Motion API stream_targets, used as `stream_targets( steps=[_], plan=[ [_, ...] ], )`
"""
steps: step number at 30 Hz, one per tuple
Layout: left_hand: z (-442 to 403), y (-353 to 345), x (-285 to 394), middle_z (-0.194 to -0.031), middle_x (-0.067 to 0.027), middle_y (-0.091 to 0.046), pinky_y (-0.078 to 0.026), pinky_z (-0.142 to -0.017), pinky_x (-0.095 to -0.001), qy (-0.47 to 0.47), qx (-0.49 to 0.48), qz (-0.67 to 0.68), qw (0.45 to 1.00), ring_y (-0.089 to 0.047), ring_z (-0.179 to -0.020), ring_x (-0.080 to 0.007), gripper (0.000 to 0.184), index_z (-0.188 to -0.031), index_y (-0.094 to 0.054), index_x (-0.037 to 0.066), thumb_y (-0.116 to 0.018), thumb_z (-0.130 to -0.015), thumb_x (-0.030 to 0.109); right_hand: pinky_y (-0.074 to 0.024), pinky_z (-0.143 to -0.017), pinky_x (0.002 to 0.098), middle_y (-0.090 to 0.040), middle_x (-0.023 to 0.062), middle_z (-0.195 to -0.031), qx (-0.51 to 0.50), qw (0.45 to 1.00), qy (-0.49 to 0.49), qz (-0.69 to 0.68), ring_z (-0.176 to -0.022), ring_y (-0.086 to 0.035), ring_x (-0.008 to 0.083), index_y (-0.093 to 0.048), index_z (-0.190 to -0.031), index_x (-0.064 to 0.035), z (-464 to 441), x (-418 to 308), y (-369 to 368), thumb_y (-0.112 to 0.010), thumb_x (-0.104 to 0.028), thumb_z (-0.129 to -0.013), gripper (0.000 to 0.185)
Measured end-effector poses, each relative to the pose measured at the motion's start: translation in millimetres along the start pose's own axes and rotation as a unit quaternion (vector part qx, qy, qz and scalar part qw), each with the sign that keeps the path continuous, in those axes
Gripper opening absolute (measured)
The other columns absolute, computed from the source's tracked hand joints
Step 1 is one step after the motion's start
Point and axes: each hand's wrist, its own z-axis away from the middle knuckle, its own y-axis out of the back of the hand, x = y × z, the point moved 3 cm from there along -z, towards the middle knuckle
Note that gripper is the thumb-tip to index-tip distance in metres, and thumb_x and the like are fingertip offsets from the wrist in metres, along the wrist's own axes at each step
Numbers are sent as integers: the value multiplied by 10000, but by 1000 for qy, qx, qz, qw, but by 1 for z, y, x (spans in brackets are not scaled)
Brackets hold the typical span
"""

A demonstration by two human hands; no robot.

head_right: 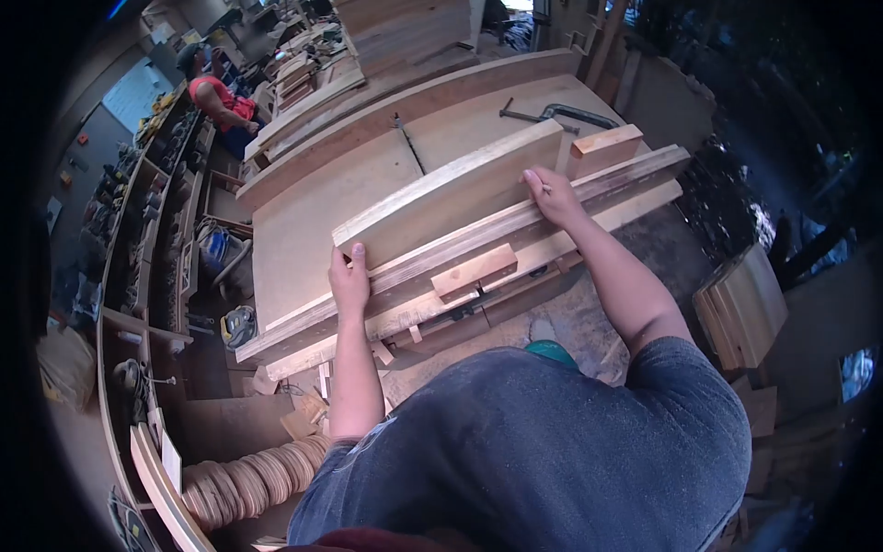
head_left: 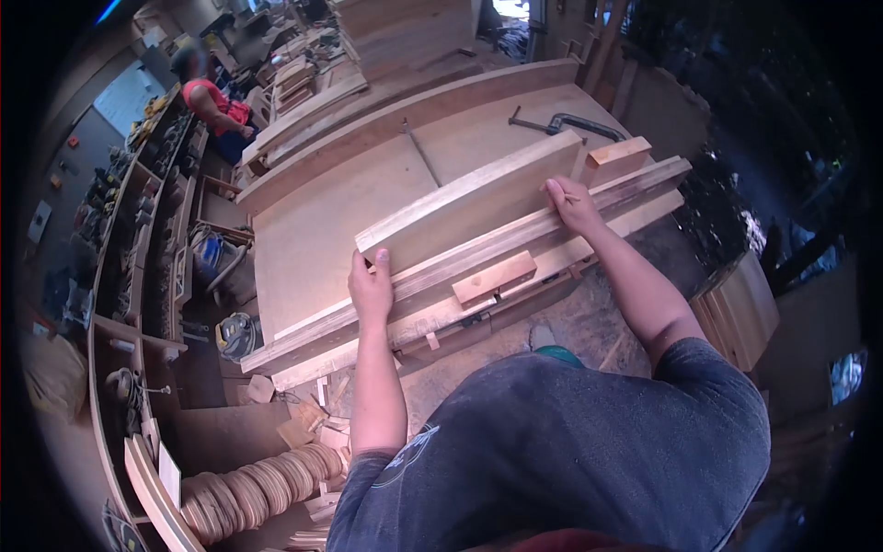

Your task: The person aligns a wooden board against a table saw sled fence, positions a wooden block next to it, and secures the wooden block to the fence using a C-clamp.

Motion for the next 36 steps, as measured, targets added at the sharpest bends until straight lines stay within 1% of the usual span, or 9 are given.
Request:
stream_targets(
  steps=[6,9,12,14,16,20,23,26,36],
  plan=[
    [-2,-4,-11,-983,-193,-684,-483,-821,-387,36,5,-37,999,-647,-894,-281,480,-1173,-561,-11,-552,-973,425,-452,-619,261,-567,34,-726,109,988,106,-13,-653,-541,120,-643,-1044,-25,-25,-19,71,-467,-272,-1029,303],
    [-9,-7,-30,-1019,-181,-666,-461,-855,-373,73,-7,-32,997,-609,-934,-257,493,-1170,-565,-13,-516,-989,443,-484,-703,286,-609,73,-850,37,999,31,-12,-741,-590,141,-632,-1125,-29,-67,-2,103,-450,-302,-1033,341],
    [-17,-6,-37,-1028,-163,-642,-448,-875,-370,119,-10,-34,992,-587,-951,-244,493,-1148,-569,-13,-473,-1008,451,-495,-810,315,-632,104,-997,-41,988,111,99,-854,-625,173,-579,-1261,-68,-104,12,105,-446,-331,-1031,374],
    [-23,-10,-43,-1009,-140,-634,-454,-872,-366,150,22,7,988,-584,-933,-221,483,-1131,-571,-11,-469,-1013,446,-489,-884,349,-626,112,-1108,-216,972,41,85,-949,-634,193,-485,-1380,-115,-125,19,89,-467,-355,-1020,433],
    [-24,-18,-36,-990,-106,-632,-473,-835,-353,169,41,31,984,-582,-924,-193,457,-1110,-579,-3,-468,-1018,431,-503,-868,338,-633,90,-1093,-353,935,-12,22,-929,-647,182,-436,-1417,-147,-158,39,76,-489,-378,-1010,471],
    [-34,-17,-51,-933,-60,-612,-507,-785,-325,185,68,10,980,-569,-871,-146,403,-1043,-595,15,-464,-1025,397,-545,-764,294,-616,100,-980,-428,904,5,-9,-841,-661,137,-440,-1349,-51,-195,56,58,-490,-428,-1004,514],
    [-34,-28,-39,-788,-19,-543,-492,-713,-297,265,102,-16,959,-511,-750,-112,381,-911,-568,49,-459,-1025,396,-547,-715,278,-613,82,-957,-483,875,-1,-22,-800,-662,131,-419,-1295,-13,-213,65,47,-516,-387,-1003,484],
    [-36,-29,-42,-769,-18,-540,-480,-657,-293,254,79,-132,955,-518,-742,-117,394,-865,-539,56,-453,-1025,405,-545,-691,268,-617,93,-936,-511,859,2,-36,-783,-668,130,-411,-1307,9,-219,65,45,-520,-395,-999,519],
    [-41,-28,-52,-720,10,-449,-424,-573,-277,233,78,-171,954,-429,-674,-99,374,-828,-480,75,-438,-1035,384,-541,-673,271,-633,93,-916,-557,828,-15,-60,-764,-673,136,-430,-1295,14,-233,72,32,-512,-419,-997,532]
  ],
)
